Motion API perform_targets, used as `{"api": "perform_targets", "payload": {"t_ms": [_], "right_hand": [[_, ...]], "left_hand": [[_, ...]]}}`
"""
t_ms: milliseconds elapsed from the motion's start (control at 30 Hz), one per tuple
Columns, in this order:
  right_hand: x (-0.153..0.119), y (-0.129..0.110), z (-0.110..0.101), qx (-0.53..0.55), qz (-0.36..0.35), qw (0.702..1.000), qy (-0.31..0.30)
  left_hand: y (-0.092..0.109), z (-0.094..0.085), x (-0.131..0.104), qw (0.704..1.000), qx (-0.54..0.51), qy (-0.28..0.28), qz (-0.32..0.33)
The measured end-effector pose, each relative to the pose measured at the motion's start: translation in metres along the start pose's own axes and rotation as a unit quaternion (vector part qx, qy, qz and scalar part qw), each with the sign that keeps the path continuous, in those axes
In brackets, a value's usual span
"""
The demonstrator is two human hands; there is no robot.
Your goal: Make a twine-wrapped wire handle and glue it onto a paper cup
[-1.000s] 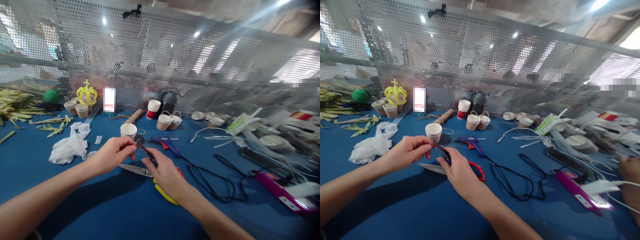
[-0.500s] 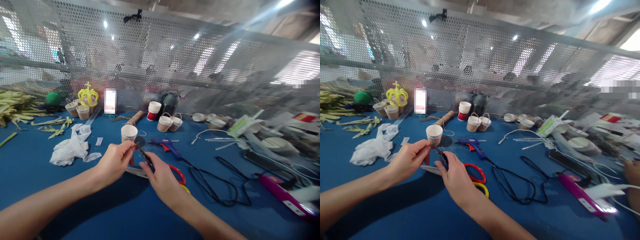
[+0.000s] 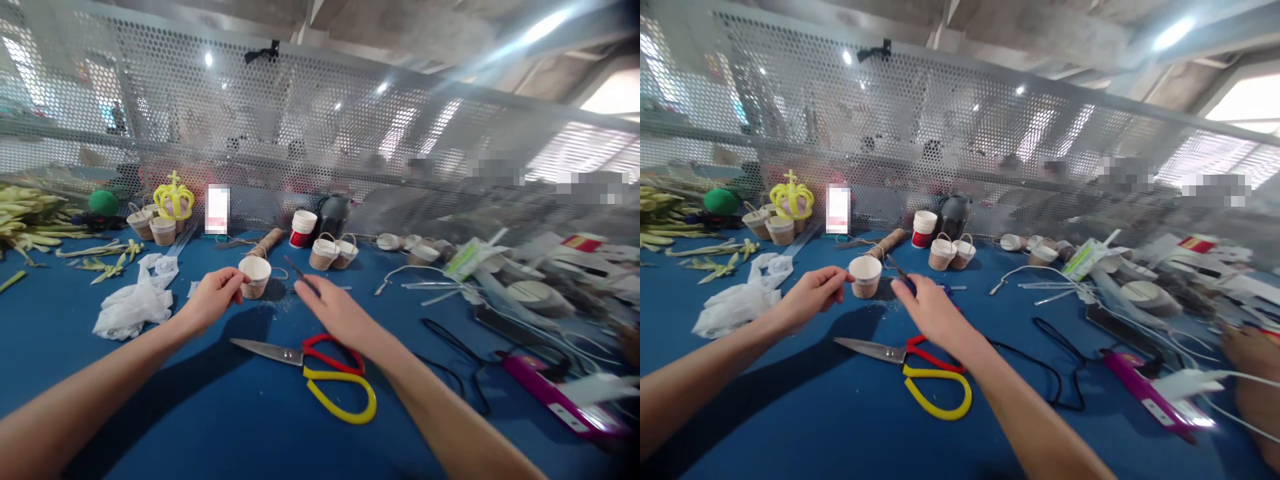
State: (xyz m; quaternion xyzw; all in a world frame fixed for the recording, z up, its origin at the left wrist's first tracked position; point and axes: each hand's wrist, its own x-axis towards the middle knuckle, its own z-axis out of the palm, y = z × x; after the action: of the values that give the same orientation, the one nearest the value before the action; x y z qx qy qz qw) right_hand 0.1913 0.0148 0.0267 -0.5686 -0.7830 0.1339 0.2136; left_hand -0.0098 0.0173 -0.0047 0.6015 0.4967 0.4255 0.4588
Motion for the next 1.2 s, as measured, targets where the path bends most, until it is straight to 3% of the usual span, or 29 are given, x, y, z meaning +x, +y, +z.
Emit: {"api": "perform_targets", "payload": {"t_ms": [133, 267, 400, 567, 800, 1033, 1200], "right_hand": [[0.066, 0.015, -0.007, -0.105, 0.086, 0.99, -0.037], [0.123, 0.031, 0.014, -0.138, 0.135, 0.978, -0.074], [0.153, 0.046, 0.038, -0.16, 0.141, 0.974, -0.08], [0.16, 0.067, 0.051, -0.183, 0.095, 0.977, -0.053], [0.146, 0.089, 0.045, -0.187, -0.01, 0.979, -0.076], [0.142, 0.104, 0.041, -0.192, -0.01, 0.976, -0.107], [0.144, 0.102, 0.038, -0.17, -0.009, 0.978, -0.117]], "left_hand": [[-0.005, 0.001, 0.004, 0.999, -0.044, -0.028, -0.015], [-0.006, 0.0, 0.004, 0.998, -0.006, -0.063, 0.009], [-0.008, -0.003, 0.005, 0.998, 0.022, -0.062, 0.015], [-0.011, -0.004, 0.009, 0.997, 0.043, -0.068, 0.016], [-0.007, -0.003, 0.007, 0.995, 0.061, -0.081, 0.009], [-0.006, -0.001, 0.006, 0.993, 0.072, -0.096, -0.005], [-0.007, -0.001, 0.003, 0.993, 0.063, -0.099, -0.002]]}}
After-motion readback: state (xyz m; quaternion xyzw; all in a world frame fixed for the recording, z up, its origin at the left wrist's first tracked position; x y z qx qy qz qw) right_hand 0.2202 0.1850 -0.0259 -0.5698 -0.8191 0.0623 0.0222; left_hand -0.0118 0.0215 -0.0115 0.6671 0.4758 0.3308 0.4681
